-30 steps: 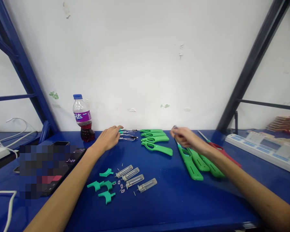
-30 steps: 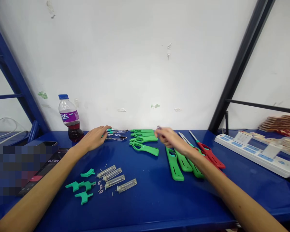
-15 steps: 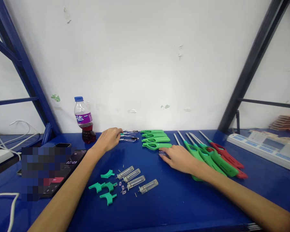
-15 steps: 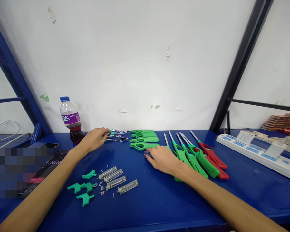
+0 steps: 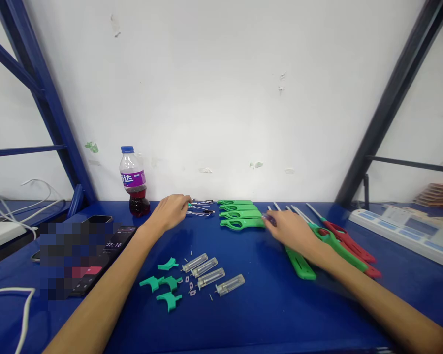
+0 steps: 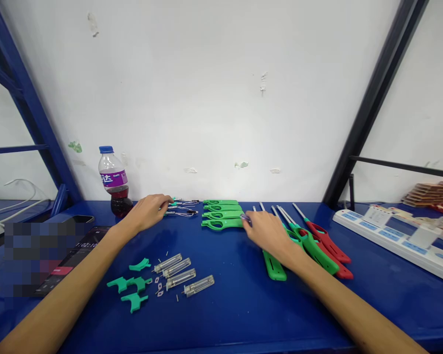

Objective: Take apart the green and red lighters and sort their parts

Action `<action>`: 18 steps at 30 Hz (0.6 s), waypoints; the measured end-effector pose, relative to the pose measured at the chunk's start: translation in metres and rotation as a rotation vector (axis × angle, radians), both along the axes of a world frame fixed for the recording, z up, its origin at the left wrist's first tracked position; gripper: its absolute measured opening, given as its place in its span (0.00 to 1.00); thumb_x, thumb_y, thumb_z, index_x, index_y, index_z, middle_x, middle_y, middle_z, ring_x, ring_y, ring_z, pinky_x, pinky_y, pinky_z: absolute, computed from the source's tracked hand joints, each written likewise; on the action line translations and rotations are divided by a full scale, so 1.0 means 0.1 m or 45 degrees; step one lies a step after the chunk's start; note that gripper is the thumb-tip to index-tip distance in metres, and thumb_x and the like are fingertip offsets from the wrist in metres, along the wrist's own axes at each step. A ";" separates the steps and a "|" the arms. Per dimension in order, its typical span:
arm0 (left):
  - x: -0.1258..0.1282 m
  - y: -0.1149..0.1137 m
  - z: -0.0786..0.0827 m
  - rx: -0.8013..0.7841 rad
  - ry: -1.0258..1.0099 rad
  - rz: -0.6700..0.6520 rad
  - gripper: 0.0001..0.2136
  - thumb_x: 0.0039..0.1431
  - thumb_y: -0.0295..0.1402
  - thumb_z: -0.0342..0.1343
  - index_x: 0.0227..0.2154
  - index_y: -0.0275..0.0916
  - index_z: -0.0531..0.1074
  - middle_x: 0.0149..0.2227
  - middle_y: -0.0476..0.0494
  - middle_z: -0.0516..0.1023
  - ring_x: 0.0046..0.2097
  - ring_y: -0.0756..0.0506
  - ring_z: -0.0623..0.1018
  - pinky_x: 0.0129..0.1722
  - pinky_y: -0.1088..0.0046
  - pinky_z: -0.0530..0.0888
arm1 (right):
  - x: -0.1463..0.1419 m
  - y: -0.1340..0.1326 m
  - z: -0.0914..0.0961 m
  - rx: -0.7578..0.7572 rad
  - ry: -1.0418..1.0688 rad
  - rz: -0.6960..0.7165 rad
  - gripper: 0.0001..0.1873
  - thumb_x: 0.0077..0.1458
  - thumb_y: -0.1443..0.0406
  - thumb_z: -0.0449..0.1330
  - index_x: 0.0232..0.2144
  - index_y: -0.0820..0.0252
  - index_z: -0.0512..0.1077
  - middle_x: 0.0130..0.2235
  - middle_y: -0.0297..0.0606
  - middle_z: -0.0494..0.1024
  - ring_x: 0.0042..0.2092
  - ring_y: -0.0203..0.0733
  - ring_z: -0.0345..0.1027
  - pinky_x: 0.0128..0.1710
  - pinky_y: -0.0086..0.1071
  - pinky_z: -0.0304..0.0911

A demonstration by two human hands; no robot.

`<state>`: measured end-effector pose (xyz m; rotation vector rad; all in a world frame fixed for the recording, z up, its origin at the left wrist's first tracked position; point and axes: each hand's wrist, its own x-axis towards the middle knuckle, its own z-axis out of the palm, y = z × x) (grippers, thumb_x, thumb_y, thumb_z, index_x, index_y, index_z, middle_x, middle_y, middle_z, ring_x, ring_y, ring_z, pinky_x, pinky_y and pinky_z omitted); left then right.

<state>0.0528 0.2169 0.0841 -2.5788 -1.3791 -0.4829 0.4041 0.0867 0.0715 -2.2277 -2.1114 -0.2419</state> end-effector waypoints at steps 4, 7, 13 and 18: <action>0.02 -0.01 0.00 0.008 0.001 -0.014 0.15 0.73 0.41 0.62 0.56 0.39 0.76 0.57 0.39 0.79 0.53 0.40 0.82 0.53 0.54 0.81 | 0.20 0.06 -0.02 0.000 -0.039 -0.186 0.21 0.71 0.56 0.66 0.60 0.58 0.74 0.60 0.46 0.78 0.55 0.51 0.78 0.54 0.50 0.77; 0.03 -0.02 -0.01 0.012 -0.005 -0.028 0.15 0.73 0.41 0.62 0.56 0.39 0.76 0.57 0.39 0.79 0.53 0.40 0.82 0.54 0.54 0.81 | 0.28 0.09 -0.07 -0.048 -0.064 -0.260 0.21 0.71 0.56 0.66 0.60 0.58 0.74 0.59 0.45 0.78 0.54 0.50 0.78 0.53 0.50 0.77; 0.05 -0.05 -0.02 0.010 -0.027 -0.045 0.15 0.74 0.41 0.62 0.56 0.40 0.76 0.57 0.39 0.79 0.53 0.40 0.82 0.54 0.54 0.81 | 0.27 0.10 -0.14 -0.085 -0.081 -0.259 0.21 0.71 0.56 0.66 0.60 0.58 0.74 0.60 0.45 0.78 0.54 0.50 0.78 0.53 0.50 0.77; 0.09 -0.08 0.02 0.028 -0.049 -0.057 0.15 0.73 0.41 0.62 0.56 0.39 0.76 0.56 0.39 0.80 0.52 0.41 0.82 0.53 0.55 0.82 | 0.25 0.11 -0.17 -0.076 -0.078 -0.245 0.21 0.71 0.56 0.66 0.61 0.58 0.74 0.60 0.46 0.78 0.55 0.51 0.78 0.53 0.50 0.77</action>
